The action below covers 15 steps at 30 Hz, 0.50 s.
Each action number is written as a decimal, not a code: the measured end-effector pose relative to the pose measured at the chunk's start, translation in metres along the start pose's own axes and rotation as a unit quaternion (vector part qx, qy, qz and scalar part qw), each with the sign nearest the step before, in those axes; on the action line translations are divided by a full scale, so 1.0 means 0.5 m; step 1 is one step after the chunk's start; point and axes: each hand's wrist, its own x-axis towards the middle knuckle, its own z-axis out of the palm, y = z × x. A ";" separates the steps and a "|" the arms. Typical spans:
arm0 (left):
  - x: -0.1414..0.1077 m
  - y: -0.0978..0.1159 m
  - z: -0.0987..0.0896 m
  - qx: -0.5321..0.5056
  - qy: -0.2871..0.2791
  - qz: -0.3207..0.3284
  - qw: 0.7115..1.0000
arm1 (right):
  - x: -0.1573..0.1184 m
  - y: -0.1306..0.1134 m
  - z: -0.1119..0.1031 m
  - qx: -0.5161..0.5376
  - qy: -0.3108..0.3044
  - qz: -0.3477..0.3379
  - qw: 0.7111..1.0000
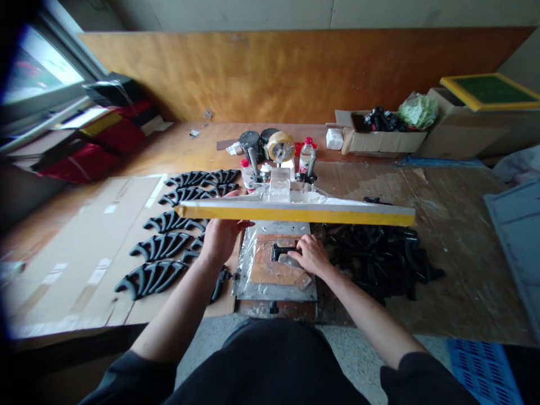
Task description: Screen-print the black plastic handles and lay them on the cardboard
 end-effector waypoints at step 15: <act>-0.256 -0.200 -0.283 0.141 0.253 -0.305 0.907 | -0.091 0.080 -0.037 -0.105 -0.039 0.034 0.993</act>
